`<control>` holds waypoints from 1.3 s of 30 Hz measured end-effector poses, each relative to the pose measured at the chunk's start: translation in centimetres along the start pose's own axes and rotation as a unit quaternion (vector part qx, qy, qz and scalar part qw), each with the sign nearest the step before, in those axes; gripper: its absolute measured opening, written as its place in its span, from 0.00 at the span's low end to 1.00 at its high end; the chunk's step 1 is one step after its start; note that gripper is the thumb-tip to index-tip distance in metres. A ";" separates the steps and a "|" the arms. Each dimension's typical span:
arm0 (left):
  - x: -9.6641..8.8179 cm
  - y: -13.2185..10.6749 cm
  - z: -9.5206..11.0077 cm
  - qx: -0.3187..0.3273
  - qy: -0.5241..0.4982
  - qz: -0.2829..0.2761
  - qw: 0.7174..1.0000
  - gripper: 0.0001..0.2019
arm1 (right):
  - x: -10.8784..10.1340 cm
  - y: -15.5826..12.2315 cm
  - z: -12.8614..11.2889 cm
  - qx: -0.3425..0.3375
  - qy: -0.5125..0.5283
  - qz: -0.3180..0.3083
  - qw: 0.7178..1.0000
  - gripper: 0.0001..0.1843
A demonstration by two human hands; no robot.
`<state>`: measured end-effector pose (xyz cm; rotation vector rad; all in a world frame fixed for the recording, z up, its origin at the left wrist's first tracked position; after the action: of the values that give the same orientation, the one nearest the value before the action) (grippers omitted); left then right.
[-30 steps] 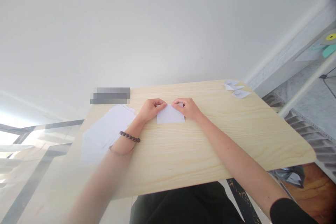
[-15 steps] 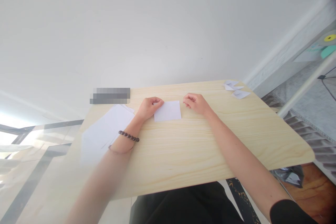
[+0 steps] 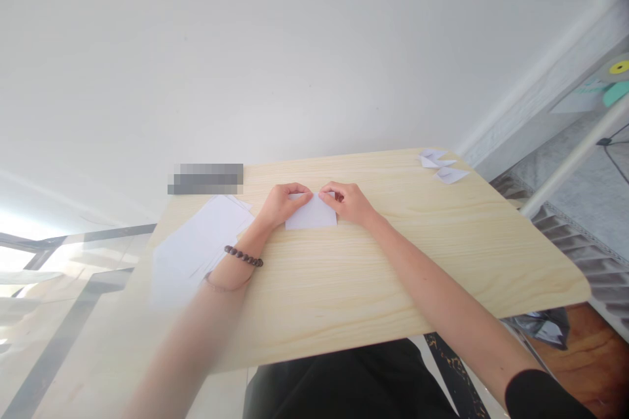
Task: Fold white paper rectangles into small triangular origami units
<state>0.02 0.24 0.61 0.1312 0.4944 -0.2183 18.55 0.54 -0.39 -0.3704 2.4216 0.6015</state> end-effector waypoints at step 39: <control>0.4 0.0 -0.1 0.015 -0.030 -0.034 0.999 0.17 | -0.5 -0.2 0.7 0.015 -0.020 0.007 1.000 0.13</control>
<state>0.28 0.18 0.32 0.1362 0.4367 -0.2961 19.37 0.81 -0.68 -0.3265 2.3935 0.5728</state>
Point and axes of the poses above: each hand's wrist, its own y-axis towards the middle knuckle, its own x-axis out of the palm, z = x × y, the point moved 1 cm from there along y, towards the middle knuckle, and after that the axes turned 3 degrees about -y, right-handed, at the moved point
